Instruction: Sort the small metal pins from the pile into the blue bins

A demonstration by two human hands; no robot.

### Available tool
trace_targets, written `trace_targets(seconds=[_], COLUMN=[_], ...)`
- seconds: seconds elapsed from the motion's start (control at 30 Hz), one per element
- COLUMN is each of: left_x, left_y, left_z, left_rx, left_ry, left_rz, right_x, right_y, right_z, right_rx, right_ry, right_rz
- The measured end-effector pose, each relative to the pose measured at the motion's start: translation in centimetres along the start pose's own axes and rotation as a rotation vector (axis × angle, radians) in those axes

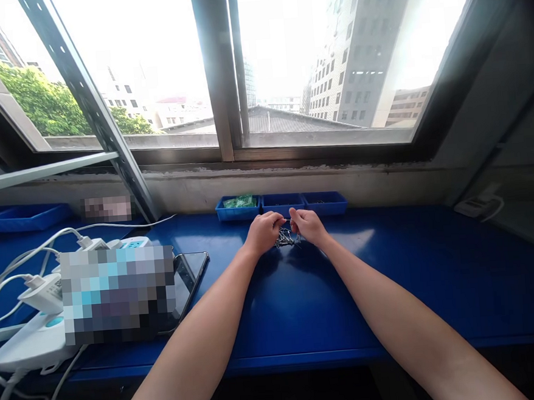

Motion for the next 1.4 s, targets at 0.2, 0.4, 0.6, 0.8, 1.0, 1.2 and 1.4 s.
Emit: trace_targets(seconds=[0.2,0.4,0.6,0.8,1.0,1.2,1.4], left_x=[0.1,0.2,0.3,0.3,0.7,0.9,1.0], left_y=[-1.0,-1.2,-1.7,-2.1,-3.3,-3.6,-3.7], left_z=[0.2,0.2,-0.4,-0.2,-0.4,-0.8,-1.3], left_rx=[-0.021,0.021,0.095,0.074,-0.028,-0.123,-0.162], left_ry=[0.003,0.019,0.005,0.044,-0.031,-0.131,-0.203], left_rz=[0.079,0.070,0.058,0.154,0.268,0.257,0.265], right_x=[0.1,0.4,0.6,-0.3,-0.6,-0.2,-0.2], right_y=[0.1,0.1,0.1,1.0,2.6,3.2,2.5], right_z=[0.3,0.6,0.6,1.9,5.4,5.9,3.4], right_rx=[-0.370,-0.448,-0.450,-0.418,-0.196,0.295,0.527], right_ry=[-0.101,-0.131,-0.205,-0.018,0.355,0.451,0.252], right_rz=[-0.048,-0.055,-0.078,-0.073,-0.008,0.050,0.094])
Point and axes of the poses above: each hand's wrist, its own x-axis away from the middle knuckle, its own z-axis out of the back of the hand, y = z × x, the point moved 5 cm from there along -x, towards the middle knuckle, and after that the axes turned 5 degrees about -z, right-handed, at the moved point
